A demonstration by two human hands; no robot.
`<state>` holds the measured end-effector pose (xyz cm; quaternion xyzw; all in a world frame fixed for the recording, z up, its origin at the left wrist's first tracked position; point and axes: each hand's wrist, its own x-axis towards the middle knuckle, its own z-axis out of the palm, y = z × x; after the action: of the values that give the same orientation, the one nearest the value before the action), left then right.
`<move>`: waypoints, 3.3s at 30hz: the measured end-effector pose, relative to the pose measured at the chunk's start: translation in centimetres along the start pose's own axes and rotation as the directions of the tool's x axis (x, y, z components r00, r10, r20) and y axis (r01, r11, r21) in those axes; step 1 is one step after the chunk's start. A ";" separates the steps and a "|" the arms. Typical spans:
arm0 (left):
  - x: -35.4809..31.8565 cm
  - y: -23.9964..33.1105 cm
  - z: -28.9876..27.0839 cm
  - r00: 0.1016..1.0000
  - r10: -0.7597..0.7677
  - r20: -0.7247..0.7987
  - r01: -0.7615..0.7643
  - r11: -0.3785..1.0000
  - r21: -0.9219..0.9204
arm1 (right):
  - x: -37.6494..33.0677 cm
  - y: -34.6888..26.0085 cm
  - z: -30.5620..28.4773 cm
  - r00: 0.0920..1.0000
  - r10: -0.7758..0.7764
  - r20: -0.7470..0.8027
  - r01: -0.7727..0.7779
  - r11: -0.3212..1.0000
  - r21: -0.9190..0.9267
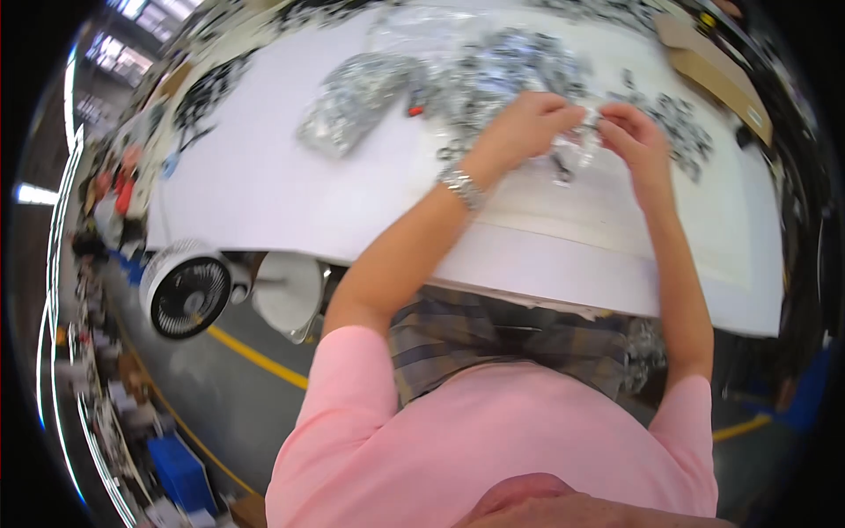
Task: Attaching small metal rings to thin yellow cords in a factory setting.
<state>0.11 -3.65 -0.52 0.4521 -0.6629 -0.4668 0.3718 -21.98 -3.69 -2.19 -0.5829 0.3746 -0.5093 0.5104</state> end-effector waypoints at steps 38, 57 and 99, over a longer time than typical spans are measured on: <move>-1.8 -0.1 2.9 0.996 0.059 0.064 -0.024 0.891 -0.454 | 1.1 2.7 -4.5 0.992 0.053 -0.117 -0.080 0.968 -0.239; -1.2 0.2 1.9 0.953 -0.115 0.280 0.242 0.844 -0.478 | -1.5 -0.6 1.1 0.988 0.153 0.037 -0.157 0.967 0.202; -2.3 2.6 3.0 0.989 -0.033 -0.147 -0.037 0.890 -0.454 | -1.9 -1.1 1.4 0.982 0.179 -0.064 -0.146 0.925 0.351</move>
<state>-2.55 -0.18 0.96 0.3856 -0.5056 -0.5732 0.5168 -21.10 -1.35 -1.48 -0.4266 0.3508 -0.5500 0.6265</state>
